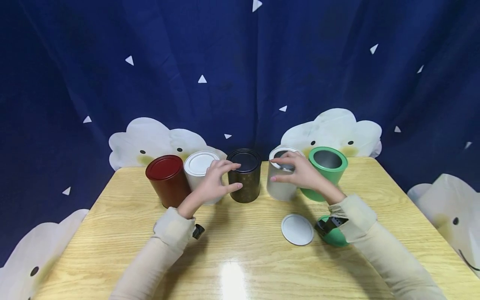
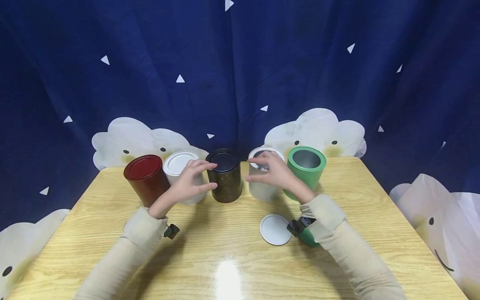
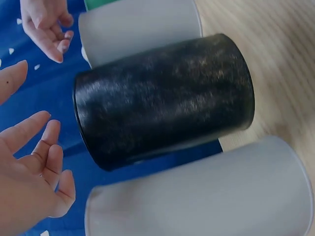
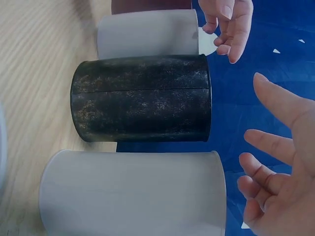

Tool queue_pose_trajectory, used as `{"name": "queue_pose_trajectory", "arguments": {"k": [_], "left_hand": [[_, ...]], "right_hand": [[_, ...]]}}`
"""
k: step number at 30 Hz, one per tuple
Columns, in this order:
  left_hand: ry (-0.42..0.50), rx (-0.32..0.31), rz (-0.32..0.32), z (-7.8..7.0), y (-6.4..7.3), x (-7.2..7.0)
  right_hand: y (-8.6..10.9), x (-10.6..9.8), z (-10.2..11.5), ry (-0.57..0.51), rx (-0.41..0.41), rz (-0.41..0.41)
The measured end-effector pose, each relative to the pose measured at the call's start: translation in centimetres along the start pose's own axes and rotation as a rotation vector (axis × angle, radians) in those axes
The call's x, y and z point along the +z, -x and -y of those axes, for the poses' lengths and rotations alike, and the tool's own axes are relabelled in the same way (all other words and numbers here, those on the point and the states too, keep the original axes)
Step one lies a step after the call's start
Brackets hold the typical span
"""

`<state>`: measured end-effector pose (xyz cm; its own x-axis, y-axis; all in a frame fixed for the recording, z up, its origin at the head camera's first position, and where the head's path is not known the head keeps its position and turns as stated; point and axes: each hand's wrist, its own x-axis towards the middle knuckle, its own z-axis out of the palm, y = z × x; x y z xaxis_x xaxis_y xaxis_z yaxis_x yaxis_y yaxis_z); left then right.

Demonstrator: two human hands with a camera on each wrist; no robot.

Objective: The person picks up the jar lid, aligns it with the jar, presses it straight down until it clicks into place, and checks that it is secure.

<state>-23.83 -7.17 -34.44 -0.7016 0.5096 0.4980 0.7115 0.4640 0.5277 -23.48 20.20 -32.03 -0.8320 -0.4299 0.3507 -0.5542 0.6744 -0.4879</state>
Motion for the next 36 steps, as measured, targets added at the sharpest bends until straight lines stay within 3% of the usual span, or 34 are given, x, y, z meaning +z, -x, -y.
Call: {"name": "queue_pose_trajectory", "arguments": {"k": [14,21,26,36], "left_hand": [[0.007,0.048,0.008,-1.2,1.6,1.4],[0.057,0.041,0.057,-1.8,2.0,2.8],[0.065,0.068,0.105,-2.3,2.0,3.8],[0.069,0.035,0.225,-2.8,2.2,5.4]], "right_hand": [[3.0,-0.7,0.3,0.005,-0.03,0.003],[4.6,-1.0,-0.7,0.047,-0.075,-0.037],[6.1,-1.2,-1.4,0.043,-0.044,-0.019],[8.5,-1.4,-3.1,0.043,-0.003,0.017]]}}
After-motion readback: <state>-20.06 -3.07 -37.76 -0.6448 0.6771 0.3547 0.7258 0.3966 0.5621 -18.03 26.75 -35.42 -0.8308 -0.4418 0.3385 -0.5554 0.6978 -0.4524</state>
